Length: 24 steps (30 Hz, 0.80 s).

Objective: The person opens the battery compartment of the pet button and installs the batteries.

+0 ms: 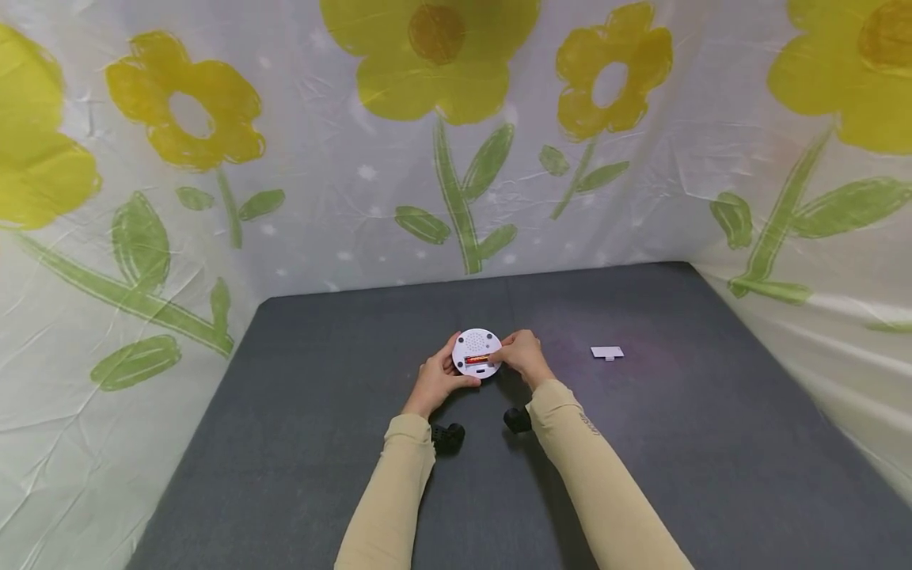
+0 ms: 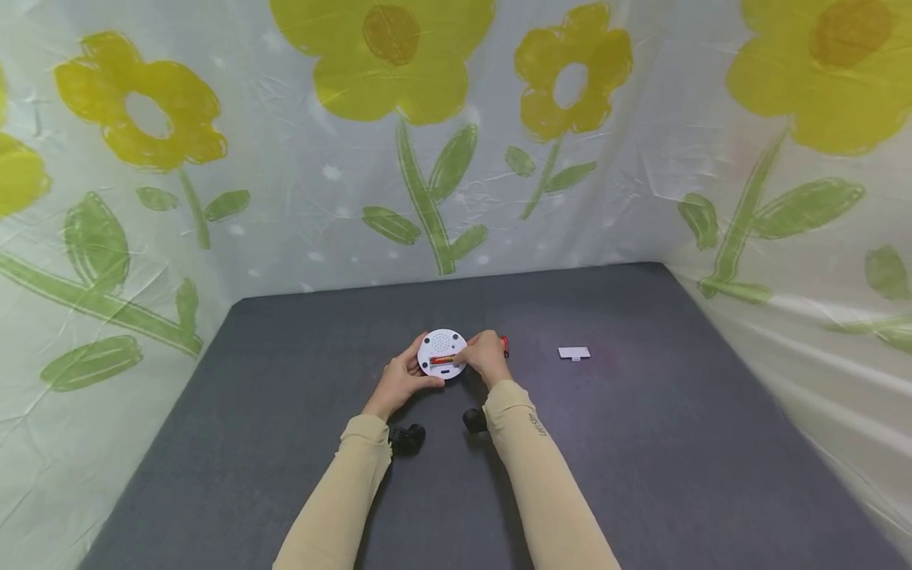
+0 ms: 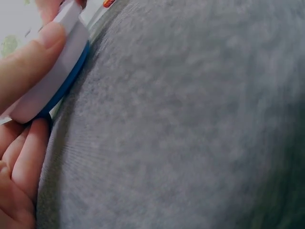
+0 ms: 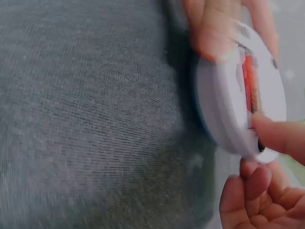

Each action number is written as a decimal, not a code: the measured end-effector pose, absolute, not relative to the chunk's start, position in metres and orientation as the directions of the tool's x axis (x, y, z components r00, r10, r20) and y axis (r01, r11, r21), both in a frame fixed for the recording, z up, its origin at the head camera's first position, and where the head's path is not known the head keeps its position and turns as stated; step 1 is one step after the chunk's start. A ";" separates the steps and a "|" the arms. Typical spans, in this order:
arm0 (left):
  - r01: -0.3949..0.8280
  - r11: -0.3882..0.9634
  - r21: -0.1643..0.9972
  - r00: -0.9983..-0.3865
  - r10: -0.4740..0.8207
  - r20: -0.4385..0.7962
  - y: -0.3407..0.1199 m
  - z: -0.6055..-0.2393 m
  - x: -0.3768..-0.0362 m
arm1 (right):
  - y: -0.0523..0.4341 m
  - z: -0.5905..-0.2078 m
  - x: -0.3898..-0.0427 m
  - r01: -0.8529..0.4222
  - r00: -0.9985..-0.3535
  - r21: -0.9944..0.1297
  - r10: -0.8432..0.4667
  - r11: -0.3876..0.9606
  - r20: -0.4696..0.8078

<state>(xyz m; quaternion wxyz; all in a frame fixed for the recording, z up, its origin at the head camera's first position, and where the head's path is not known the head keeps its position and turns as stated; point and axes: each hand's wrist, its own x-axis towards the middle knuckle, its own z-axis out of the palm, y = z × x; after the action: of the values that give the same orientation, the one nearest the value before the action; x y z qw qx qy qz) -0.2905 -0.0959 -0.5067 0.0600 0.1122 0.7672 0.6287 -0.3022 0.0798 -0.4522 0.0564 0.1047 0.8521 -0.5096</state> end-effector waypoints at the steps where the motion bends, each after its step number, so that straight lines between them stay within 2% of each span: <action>1: 0.096 0.182 0.979 -0.966 0.252 0.048 -0.096 -0.503 -0.288 | 0.079 -0.452 -0.300 0.234 -0.972 -0.863 0.123 0.448 -0.199; 6: 0.091 0.181 0.979 -0.960 0.276 0.038 -0.096 -0.484 -0.276 | 0.078 -0.457 -0.298 0.240 -0.971 -0.878 0.127 0.414 -0.205; 12: 0.088 0.192 0.977 -0.961 0.274 0.033 -0.097 -0.481 -0.278 | 0.078 -0.461 -0.300 0.168 -0.985 -0.894 0.106 0.415 -0.136; 19: 0.095 0.191 0.977 -0.965 0.261 0.043 -0.099 -0.498 -0.288 | 0.083 -0.474 -0.298 0.108 -0.994 -0.926 0.063 0.361 -0.092; 24: 0.111 0.186 0.976 -0.967 0.246 0.063 -0.097 -0.511 -0.294 | 0.093 -0.477 -0.296 0.013 -1.000 -0.917 0.010 0.399 -0.009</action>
<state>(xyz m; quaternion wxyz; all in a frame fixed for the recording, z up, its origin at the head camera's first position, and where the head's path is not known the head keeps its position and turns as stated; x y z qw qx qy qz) -0.2941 -0.0972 -0.5112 0.0536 0.1161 0.7683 0.6272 -0.2962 0.0930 -0.4772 0.0013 0.0067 0.8363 -0.5482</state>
